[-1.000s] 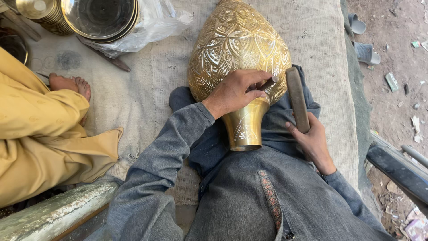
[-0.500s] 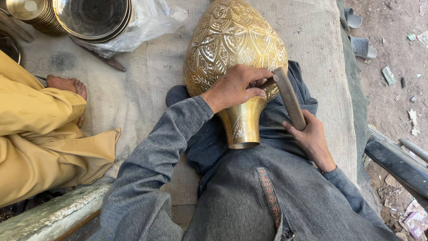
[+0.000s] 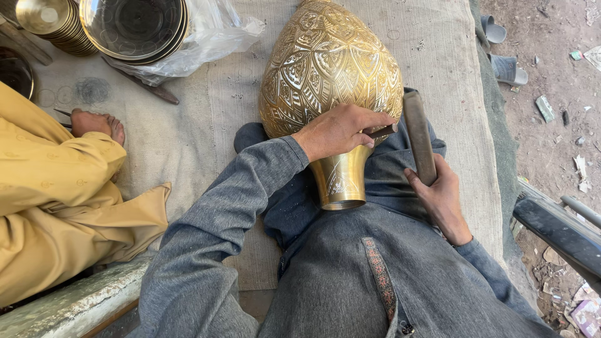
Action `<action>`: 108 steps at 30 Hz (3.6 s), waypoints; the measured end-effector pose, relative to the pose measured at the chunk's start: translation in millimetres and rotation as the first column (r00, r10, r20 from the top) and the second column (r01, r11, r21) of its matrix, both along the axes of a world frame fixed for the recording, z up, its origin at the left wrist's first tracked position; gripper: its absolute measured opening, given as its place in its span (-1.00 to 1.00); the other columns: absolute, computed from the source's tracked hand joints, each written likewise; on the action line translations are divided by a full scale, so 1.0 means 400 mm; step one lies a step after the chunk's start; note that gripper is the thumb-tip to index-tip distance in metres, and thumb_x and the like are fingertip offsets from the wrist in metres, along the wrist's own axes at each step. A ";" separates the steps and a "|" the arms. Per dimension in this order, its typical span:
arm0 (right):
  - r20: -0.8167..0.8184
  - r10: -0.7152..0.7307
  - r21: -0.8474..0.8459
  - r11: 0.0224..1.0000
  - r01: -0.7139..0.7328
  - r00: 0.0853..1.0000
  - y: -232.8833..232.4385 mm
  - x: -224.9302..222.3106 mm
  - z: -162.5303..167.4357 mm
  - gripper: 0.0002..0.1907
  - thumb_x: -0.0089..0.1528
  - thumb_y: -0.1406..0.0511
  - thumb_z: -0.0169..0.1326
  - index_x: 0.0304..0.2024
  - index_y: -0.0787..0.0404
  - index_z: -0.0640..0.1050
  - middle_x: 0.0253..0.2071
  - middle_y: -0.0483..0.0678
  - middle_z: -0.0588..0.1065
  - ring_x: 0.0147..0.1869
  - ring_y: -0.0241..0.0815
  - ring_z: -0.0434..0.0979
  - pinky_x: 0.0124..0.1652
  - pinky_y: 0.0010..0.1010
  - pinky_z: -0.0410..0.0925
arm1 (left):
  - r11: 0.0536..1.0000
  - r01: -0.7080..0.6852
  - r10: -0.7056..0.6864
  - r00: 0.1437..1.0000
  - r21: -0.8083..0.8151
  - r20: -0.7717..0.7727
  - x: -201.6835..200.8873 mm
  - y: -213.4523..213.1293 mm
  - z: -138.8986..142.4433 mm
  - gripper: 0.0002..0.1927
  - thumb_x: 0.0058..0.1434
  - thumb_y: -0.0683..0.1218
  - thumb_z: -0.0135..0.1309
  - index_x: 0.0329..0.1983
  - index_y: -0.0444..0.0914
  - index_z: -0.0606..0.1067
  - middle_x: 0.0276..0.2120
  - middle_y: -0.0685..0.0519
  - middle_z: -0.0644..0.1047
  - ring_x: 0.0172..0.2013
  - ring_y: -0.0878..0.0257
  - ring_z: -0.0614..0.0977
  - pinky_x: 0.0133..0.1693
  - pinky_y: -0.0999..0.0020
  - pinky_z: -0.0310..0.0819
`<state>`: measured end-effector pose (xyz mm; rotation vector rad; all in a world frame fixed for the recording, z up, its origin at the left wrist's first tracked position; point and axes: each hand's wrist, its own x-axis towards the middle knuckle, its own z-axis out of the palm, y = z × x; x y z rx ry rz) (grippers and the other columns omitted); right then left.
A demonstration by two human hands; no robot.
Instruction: The person sits on the ground with a large brass vase on their lap and engraves decorative patterns into its surface. They hold a chisel against the metal with one hand and strike it with a wooden mallet held in the other hand, working around the vase's neck and body.
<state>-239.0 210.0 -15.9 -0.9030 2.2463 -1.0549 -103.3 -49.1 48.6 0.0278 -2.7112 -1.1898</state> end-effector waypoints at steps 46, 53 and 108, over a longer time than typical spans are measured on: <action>0.210 -0.062 -0.285 0.951 0.122 0.976 -0.026 0.003 0.020 -0.74 0.32 0.32 0.23 -0.03 0.36 0.54 -0.31 -0.01 0.58 -0.22 -0.26 0.63 -0.20 -0.45 0.50 | 0.999 0.014 -0.010 0.995 -0.039 0.095 -0.022 0.007 0.036 -0.48 0.08 -0.12 0.30 0.16 -0.14 0.51 -0.12 -0.04 0.66 -0.11 0.06 0.71 0.02 0.15 0.56; 0.174 -0.077 -0.276 0.953 0.124 0.982 -0.017 0.008 0.033 -0.77 0.34 0.34 0.20 -0.01 0.33 0.52 -0.33 -0.03 0.58 -0.25 -0.27 0.63 -0.20 -0.44 0.52 | 0.997 0.024 -0.019 0.997 -0.072 0.079 -0.023 0.009 0.037 -0.50 0.09 -0.13 0.31 0.13 -0.15 0.52 -0.14 -0.03 0.67 -0.12 0.04 0.71 0.00 0.13 0.56; 0.112 -0.030 -0.245 0.968 0.057 0.993 -0.031 0.003 0.011 -0.82 0.33 0.30 0.23 -0.12 0.29 0.58 -0.33 -0.04 0.59 -0.23 -0.25 0.66 -0.20 -0.40 0.52 | 1.000 0.018 -0.019 0.998 0.018 0.067 -0.011 -0.022 0.033 -0.45 0.08 -0.10 0.32 0.18 -0.12 0.50 -0.20 0.02 0.69 -0.16 0.16 0.74 -0.03 0.21 0.59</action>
